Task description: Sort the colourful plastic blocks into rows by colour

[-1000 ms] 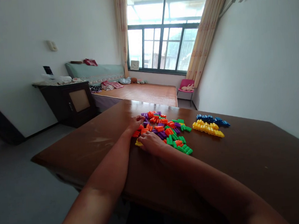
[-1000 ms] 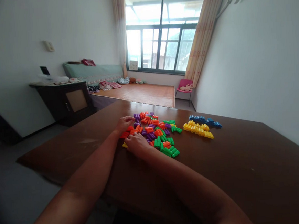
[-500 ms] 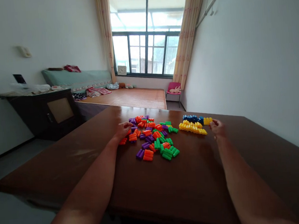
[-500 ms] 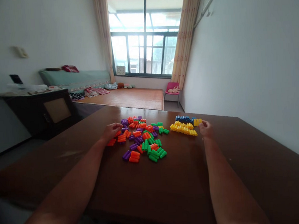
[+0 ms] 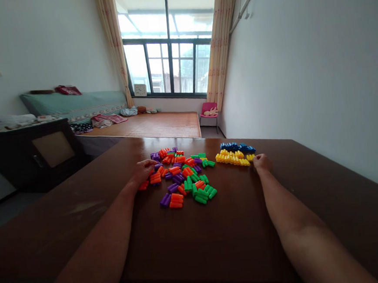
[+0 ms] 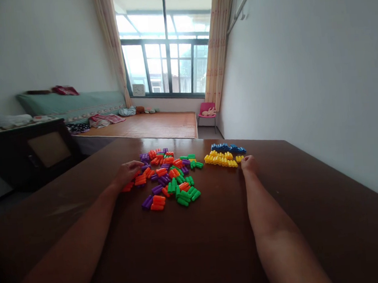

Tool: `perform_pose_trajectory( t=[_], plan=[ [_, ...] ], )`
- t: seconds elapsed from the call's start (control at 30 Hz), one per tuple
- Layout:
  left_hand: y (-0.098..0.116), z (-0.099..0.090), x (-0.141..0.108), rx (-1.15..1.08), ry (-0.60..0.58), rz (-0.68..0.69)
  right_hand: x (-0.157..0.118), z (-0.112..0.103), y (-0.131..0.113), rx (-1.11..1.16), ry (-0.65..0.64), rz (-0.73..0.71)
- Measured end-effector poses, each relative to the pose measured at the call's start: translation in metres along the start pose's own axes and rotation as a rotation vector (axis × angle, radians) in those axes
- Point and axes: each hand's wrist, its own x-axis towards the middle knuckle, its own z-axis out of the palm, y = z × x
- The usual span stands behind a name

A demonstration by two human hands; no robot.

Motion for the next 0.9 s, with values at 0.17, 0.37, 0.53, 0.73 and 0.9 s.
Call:
perform_pose_trajectory(
  t=[0.17, 0.37, 0.53, 0.73, 0.9],
  plan=[
    [0.004, 0.001, 0.001, -0.001, -0.044, 0.004, 0.003, 0.007, 0.000, -0.139, -0.077, 0.001],
    [0.009, 0.002, 0.002, 0.053, -0.065, -0.011, 0.009, -0.004, 0.001, 0.022, -0.117, -0.116],
    [0.011, 0.000, 0.001, 0.069, -0.064, -0.009, 0.010, -0.037, -0.001, 0.383, -0.419, -0.157],
    [0.014, -0.002, -0.001, 0.085, -0.065, -0.022, -0.019, -0.067, -0.028, 0.571, -1.325, -0.196],
    [0.014, -0.002, -0.001, 0.095, -0.086, -0.007, -0.042, -0.057, -0.044, 0.529, -1.522, -0.346]
  ],
)
